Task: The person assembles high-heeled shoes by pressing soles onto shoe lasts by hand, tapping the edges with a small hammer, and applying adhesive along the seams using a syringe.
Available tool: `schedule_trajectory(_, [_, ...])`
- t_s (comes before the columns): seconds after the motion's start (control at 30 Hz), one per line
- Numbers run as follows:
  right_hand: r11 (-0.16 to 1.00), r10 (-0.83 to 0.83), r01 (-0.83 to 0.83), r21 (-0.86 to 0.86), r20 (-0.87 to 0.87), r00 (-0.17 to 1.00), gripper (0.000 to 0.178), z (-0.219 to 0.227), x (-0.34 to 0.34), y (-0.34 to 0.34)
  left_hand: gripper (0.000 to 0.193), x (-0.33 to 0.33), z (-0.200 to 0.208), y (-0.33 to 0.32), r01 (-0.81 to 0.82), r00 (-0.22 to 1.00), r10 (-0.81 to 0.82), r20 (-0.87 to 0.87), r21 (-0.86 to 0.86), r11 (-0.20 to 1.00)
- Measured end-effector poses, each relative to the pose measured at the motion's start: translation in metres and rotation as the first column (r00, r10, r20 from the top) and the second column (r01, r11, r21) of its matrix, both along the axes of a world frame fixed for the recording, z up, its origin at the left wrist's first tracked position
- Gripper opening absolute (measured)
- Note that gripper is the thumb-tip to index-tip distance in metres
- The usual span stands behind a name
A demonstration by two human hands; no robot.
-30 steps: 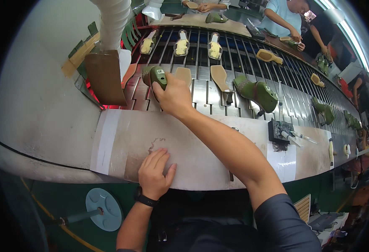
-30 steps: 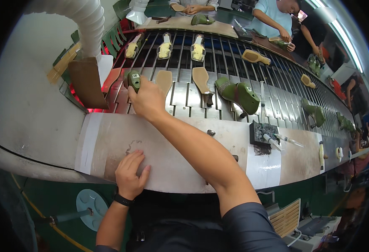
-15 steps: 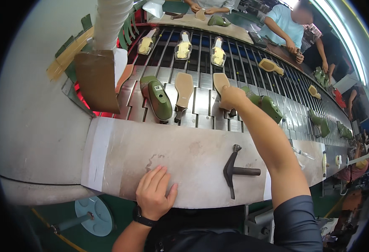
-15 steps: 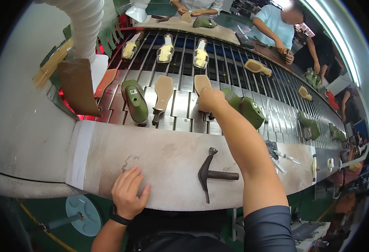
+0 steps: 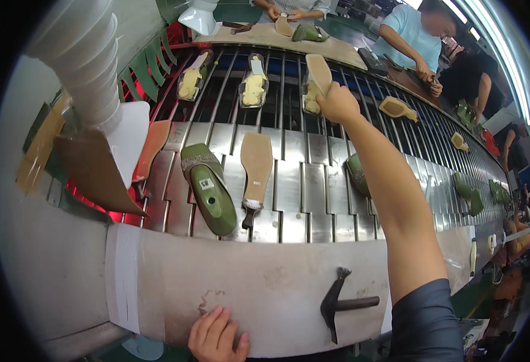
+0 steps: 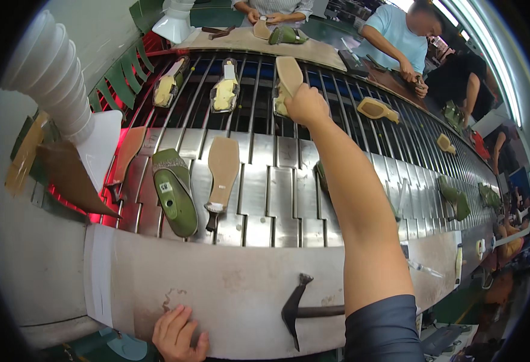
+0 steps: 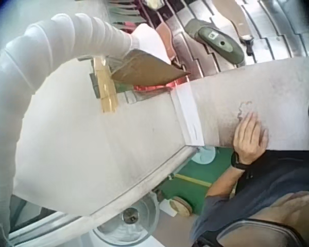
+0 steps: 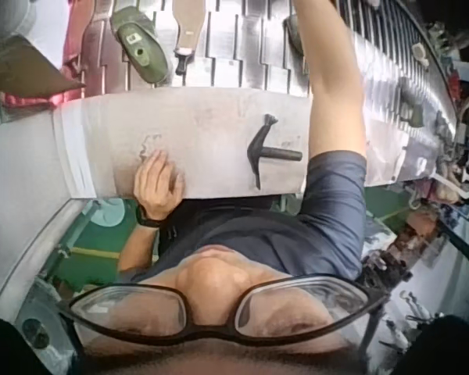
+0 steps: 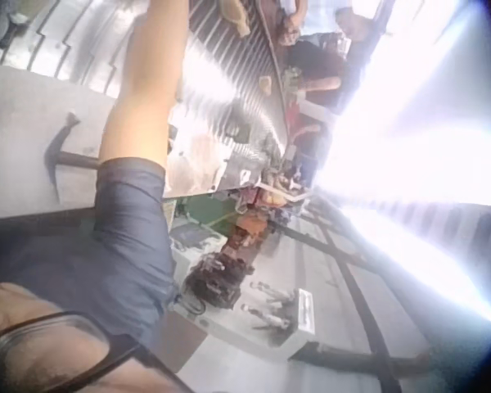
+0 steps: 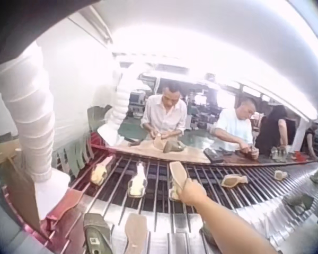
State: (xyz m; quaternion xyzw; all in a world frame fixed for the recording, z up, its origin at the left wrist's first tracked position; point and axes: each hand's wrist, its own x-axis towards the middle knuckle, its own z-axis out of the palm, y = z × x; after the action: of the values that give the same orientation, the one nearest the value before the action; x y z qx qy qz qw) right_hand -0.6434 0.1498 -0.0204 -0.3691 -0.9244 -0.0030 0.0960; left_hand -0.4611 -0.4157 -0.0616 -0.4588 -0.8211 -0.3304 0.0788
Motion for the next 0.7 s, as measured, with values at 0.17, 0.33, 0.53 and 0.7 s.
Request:
schedule_trajectory(0.17, [1.000, -0.029, 0.030, -0.006, 0.105, 0.994, 0.091, -0.038, -0.050, 0.004, 0.024, 0.000, 0.003, 0.003, -0.012, 1.000, 0.012, 0.025, -0.019, 1.000])
schedule_trajectory(0.33, [0.996, -0.084, 0.083, 0.030, 0.054, 0.995, 0.079, -0.008, -0.045, -0.011, 0.025, -0.001, 0.004, -0.002, -0.014, 1.000, 0.014, -0.002, 0.002, 1.000])
schedule_trajectory(0.53, [0.993, 0.007, 0.003, -0.117, 0.086, 0.996, 0.065, 0.079, 0.020, -0.049, 0.030, -0.002, 0.002, -0.006, 0.008, 1.000, -0.006, -0.031, 0.068, 0.998])
schedule_trajectory(0.7, [0.789, 0.015, -0.248, -0.563, -0.385, 0.923, 0.055, 0.110, 0.126, -0.139, 0.046, -0.006, -0.004, -0.012, -0.048, 0.985, 0.016, 0.175, 0.184, 0.982])
